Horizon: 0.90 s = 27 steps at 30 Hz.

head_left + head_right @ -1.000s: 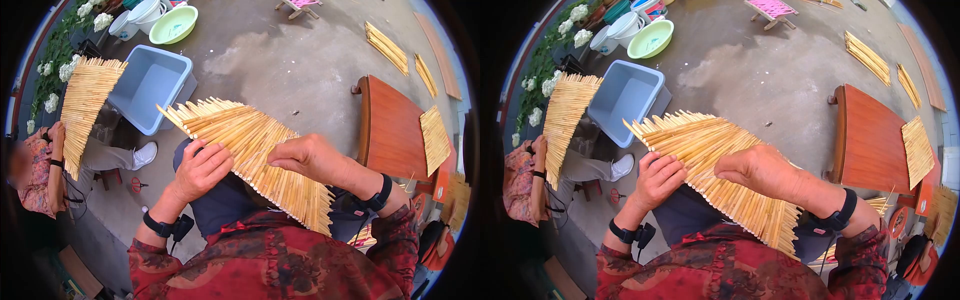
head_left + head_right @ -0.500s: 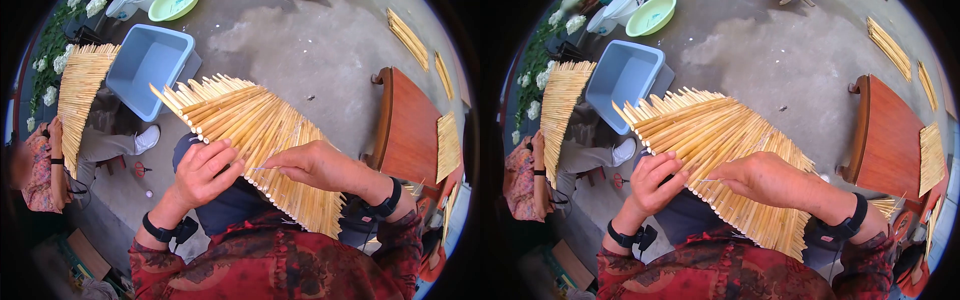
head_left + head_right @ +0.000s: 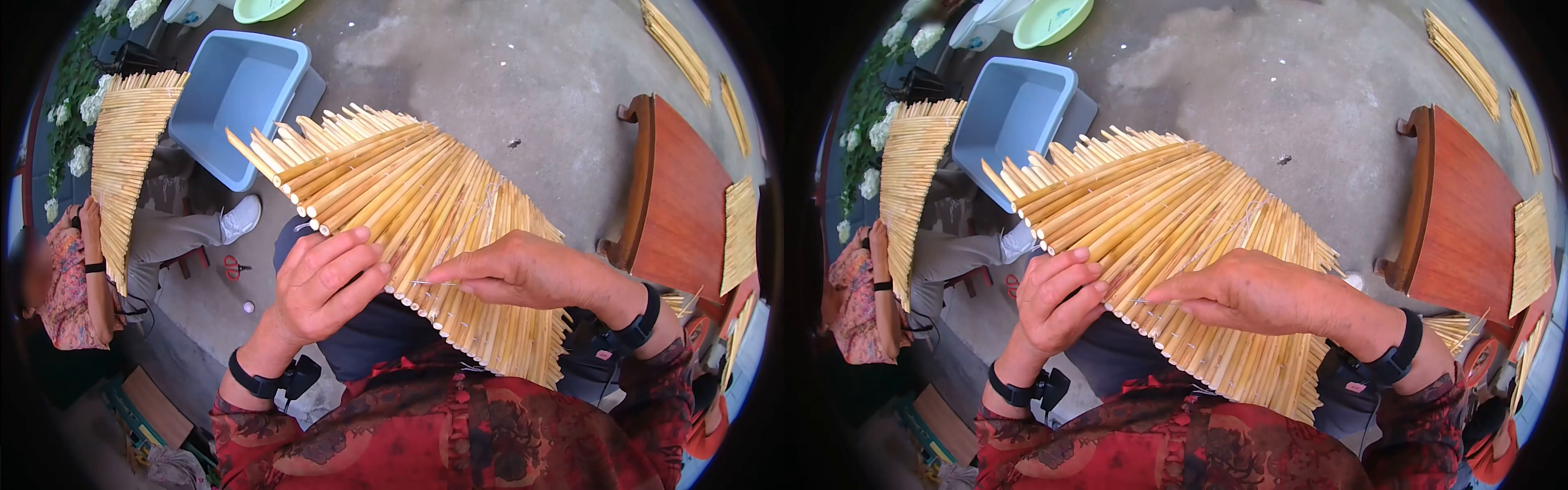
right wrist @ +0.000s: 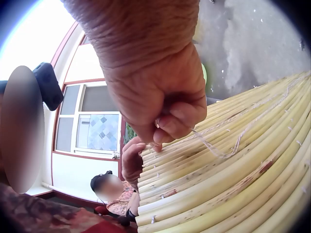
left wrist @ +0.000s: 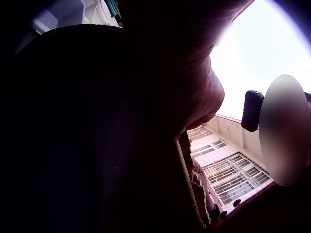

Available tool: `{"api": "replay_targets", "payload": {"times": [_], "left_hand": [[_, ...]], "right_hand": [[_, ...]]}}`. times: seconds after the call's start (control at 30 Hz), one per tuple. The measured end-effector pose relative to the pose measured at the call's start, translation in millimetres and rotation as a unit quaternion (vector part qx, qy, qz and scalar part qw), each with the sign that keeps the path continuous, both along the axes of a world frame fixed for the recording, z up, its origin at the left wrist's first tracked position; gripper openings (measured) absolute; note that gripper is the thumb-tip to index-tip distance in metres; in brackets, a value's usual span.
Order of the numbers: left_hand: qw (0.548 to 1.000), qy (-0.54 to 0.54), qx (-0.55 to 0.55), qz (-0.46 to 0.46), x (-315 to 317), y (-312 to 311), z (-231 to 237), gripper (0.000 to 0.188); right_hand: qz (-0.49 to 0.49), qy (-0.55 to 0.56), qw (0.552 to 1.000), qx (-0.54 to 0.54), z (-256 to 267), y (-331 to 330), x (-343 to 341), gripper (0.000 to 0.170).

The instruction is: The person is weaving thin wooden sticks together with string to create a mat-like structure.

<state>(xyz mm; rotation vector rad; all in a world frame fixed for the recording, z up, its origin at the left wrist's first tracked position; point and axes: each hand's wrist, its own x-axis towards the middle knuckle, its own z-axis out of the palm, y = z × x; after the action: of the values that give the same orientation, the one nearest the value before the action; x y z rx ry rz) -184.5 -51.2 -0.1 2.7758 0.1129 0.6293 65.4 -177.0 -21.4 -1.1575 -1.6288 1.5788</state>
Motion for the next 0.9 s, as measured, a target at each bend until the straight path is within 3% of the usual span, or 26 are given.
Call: {"api": "replay_targets", "payload": {"times": [0.27,0.33,0.7,0.77,0.9], "left_hand": [[1.000,-0.003,-0.006,0.000,2.3,-0.3,-0.5,0.045],[0.999,-0.027,-0.014,0.014,4.2,-1.7,-0.8,0.027],[1.000,-0.023,-0.015,0.011,4.2,-1.3,0.6,0.029],[1.000,-0.023,-0.014,0.008,3.6,-0.6,0.3,0.029],[1.000,-0.018,-0.016,0.006,3.4,0.2,-0.2,0.031]], "right_hand": [[0.011,0.008,1.000,-0.027,-0.6,0.4,0.4,0.041],[0.017,0.000,0.999,-0.034,0.8,0.8,0.9,0.042],[0.032,-0.016,0.999,-0.036,4.1,5.9,4.1,0.046],[0.072,-0.034,0.989,-0.123,11.1,11.1,6.8,0.049],[0.072,-0.030,0.990,-0.119,6.6,10.7,7.0,0.049]]}}
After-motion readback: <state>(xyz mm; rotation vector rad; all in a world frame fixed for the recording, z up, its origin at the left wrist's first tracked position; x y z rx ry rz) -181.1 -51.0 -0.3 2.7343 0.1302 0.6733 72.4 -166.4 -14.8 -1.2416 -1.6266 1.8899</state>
